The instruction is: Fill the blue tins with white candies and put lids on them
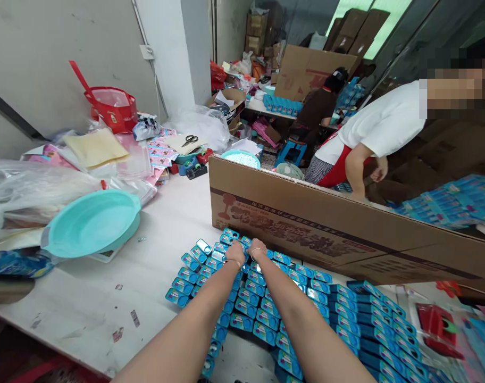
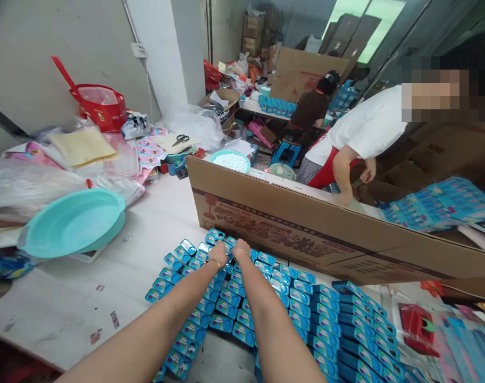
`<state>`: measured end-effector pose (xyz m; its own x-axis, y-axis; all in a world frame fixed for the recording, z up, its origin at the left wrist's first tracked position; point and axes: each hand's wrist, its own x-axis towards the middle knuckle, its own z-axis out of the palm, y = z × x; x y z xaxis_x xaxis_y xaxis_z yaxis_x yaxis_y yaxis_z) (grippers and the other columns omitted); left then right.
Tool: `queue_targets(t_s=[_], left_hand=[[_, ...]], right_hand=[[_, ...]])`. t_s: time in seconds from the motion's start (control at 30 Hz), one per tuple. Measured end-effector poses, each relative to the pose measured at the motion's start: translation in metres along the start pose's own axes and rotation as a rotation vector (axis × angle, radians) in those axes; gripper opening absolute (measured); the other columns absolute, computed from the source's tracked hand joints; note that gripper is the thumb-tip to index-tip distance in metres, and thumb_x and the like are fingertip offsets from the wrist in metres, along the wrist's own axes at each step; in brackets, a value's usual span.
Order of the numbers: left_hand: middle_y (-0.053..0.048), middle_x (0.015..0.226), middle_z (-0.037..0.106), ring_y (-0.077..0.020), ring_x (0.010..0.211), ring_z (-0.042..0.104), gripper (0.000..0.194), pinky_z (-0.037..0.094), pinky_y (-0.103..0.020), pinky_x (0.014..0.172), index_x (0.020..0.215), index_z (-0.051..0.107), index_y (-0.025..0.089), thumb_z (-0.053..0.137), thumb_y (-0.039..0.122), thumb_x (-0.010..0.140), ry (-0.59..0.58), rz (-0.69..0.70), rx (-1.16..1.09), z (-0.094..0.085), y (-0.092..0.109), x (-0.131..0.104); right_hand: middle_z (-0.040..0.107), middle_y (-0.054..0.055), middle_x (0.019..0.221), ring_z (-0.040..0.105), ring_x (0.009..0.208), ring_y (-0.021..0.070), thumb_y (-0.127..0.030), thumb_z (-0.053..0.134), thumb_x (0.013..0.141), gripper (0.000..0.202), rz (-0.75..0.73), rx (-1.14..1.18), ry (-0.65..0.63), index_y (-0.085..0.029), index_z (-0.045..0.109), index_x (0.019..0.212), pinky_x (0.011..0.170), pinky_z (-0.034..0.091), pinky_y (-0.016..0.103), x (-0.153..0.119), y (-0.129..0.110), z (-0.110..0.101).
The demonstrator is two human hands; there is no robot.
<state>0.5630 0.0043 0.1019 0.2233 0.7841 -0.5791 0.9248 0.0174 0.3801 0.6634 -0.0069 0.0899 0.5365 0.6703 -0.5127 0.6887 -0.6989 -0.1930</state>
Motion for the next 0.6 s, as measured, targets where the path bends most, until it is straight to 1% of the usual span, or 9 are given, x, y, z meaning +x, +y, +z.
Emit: queue_targets(t_s=[0.07, 0.2, 0.3, 0.37, 0.43, 0.5, 0.6], left_hand=[[-0.023, 0.117, 0.067, -0.0286, 0.116, 0.063, 0.052, 0.047, -0.033, 0.093, 0.127, 0.042, 0.008, 0.066, 0.018, 0.082, 0.015, 0.002, 0.035, 0.002, 0.001, 0.002], [-0.022, 0.116, 0.067, -0.0278, 0.115, 0.064, 0.05, 0.048, -0.032, 0.091, 0.126, 0.043, 0.009, 0.066, 0.017, 0.082, 0.035, 0.013, 0.086, 0.006, 0.002, 0.006], [-0.02, 0.112, 0.069, -0.028, 0.112, 0.065, 0.051, 0.049, -0.031, 0.088, 0.124, 0.043, 0.01, 0.068, 0.022, 0.081, 0.037, 0.028, 0.099, 0.005, 0.0, 0.006], [-0.019, 0.112, 0.069, -0.028, 0.11, 0.066, 0.053, 0.049, -0.03, 0.086, 0.123, 0.044, 0.011, 0.07, 0.026, 0.08, 0.043, 0.043, 0.099, 0.003, -0.004, 0.003], [-0.017, 0.114, 0.069, -0.0277, 0.11, 0.066, 0.053, 0.048, -0.03, 0.085, 0.122, 0.045, 0.013, 0.072, 0.029, 0.079, 0.052, 0.076, 0.095, 0.001, -0.01, -0.002], [-0.016, 0.114, 0.068, -0.0271, 0.109, 0.065, 0.048, 0.048, -0.03, 0.086, 0.122, 0.046, 0.014, 0.068, 0.031, 0.083, 0.063, 0.133, 0.088, 0.001, -0.017, -0.009], [-0.016, 0.124, 0.064, -0.0243, 0.116, 0.061, 0.035, 0.045, -0.03, 0.093, 0.126, 0.047, 0.015, 0.047, 0.031, 0.095, 0.091, 0.265, 0.08, 0.002, -0.026, -0.016]], right_hand=[[0.071, 0.018, 0.111, 0.068, 0.104, 0.0298, -0.021, 0.078, 0.068, 0.032, 0.025, -0.007, -0.027, -0.015, 0.073, 0.1, 0.076, 0.052, 0.03, 0.003, -0.001, 0.0], [0.071, 0.018, 0.109, 0.068, 0.104, 0.0308, -0.017, 0.079, 0.065, 0.03, 0.042, 0.015, -0.05, -0.016, 0.074, 0.094, 0.077, 0.052, 0.032, 0.01, -0.002, 0.001], [0.072, 0.018, 0.107, 0.067, 0.105, 0.0309, -0.016, 0.08, 0.062, 0.028, 0.038, 0.077, -0.038, -0.016, 0.073, 0.089, 0.079, 0.051, 0.032, 0.009, 0.0, 0.001], [0.072, 0.015, 0.105, 0.067, 0.105, 0.0291, -0.016, 0.079, 0.061, 0.027, 0.024, 0.145, -0.014, -0.017, 0.072, 0.087, 0.08, 0.05, 0.03, 0.003, 0.005, 0.001], [0.073, 0.011, 0.103, 0.068, 0.1, 0.0244, -0.014, 0.075, 0.065, 0.024, 0.011, 0.234, 0.015, -0.017, 0.07, 0.088, 0.077, 0.05, 0.026, -0.004, 0.014, 0.0], [0.073, 0.007, 0.1, 0.069, 0.09, 0.0183, -0.013, 0.065, 0.074, 0.021, 0.012, 0.337, 0.039, -0.017, 0.068, 0.094, 0.07, 0.05, 0.021, -0.012, 0.027, 0.0], [0.072, 0.007, 0.101, 0.068, 0.073, 0.0132, -0.016, 0.048, 0.086, 0.025, 0.047, 0.48, 0.059, -0.016, 0.063, 0.106, 0.057, 0.049, 0.018, -0.022, 0.046, 0.001]])
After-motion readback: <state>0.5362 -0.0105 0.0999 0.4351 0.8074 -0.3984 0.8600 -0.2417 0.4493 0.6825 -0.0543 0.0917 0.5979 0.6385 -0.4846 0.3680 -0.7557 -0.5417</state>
